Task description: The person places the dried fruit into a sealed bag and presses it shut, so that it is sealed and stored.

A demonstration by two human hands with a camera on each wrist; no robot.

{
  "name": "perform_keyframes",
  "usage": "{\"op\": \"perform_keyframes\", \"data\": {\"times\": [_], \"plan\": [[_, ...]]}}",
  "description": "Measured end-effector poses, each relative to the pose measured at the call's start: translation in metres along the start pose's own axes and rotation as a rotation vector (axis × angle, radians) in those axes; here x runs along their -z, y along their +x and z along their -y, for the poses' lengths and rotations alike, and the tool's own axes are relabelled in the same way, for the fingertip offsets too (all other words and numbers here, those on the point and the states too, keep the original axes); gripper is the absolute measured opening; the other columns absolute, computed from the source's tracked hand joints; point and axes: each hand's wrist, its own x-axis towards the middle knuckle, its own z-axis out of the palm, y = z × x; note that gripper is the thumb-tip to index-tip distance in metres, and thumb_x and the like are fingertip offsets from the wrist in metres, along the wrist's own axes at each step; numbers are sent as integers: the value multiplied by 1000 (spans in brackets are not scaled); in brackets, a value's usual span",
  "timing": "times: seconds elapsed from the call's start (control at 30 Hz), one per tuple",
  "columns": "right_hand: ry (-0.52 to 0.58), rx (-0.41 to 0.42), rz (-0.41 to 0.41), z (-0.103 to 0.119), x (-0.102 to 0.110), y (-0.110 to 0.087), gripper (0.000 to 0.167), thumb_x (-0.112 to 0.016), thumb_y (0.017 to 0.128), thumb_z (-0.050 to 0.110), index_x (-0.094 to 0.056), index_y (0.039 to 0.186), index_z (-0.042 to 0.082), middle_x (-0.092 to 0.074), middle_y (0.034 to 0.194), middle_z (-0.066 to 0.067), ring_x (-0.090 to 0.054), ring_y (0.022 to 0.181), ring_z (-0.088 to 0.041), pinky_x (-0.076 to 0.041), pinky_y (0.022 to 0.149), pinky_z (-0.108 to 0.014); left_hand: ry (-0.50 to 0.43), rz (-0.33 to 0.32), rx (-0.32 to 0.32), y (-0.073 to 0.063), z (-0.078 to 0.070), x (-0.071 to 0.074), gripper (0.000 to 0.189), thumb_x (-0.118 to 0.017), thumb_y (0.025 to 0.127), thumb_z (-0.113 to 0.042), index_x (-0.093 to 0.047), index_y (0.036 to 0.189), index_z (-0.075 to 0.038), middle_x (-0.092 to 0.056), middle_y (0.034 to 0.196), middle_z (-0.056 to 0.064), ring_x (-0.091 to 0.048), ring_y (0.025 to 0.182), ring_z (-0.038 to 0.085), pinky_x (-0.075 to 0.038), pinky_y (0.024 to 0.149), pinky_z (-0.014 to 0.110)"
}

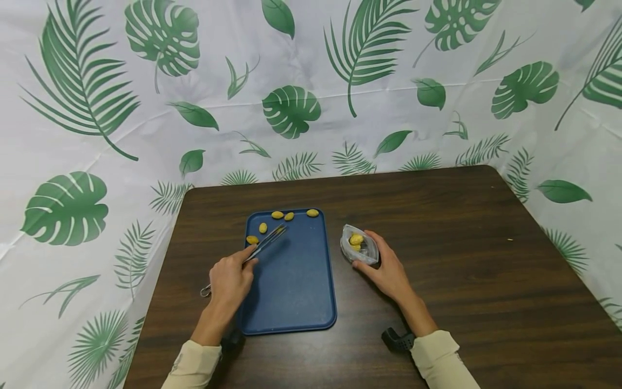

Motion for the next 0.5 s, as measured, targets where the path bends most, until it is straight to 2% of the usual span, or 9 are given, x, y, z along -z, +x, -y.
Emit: {"op": "perform_keyframes", "data": {"times": [0.13, 0.37, 0.5], "plan": [[3, -2, 2, 0, 0, 0, 86, -83, 86, 42, -38, 158, 27, -47, 158, -10, -50, 140, -40, -40, 108, -67, -34, -5, -11, 2, -6, -1, 31, -81, 86, -12, -80, 117, -10, -80, 91, 16, -65, 57, 27, -48, 51, 48], [3, 0, 4, -1, -1, 0, 86, -83, 87, 42, -38, 158, 26, -47, 158, -10, -50, 139, -40, -40, 108, -67, -74, 4, -26, 6, -14, -3, 32, -81, 87, -12, -79, 119, -12, -81, 97, 14, -66, 59, 24, -46, 50, 42], [7, 3, 7, -1, -1, 0, 86, -83, 87, 42, -38, 158, 26, -48, 158, -11, -50, 139, -39, -40, 108, -67, -76, 10, -24, 8, -18, -3, 31, -80, 88, -13, -80, 119, -12, -81, 98, 14, -59, 55, 20, -40, 48, 36]]}}
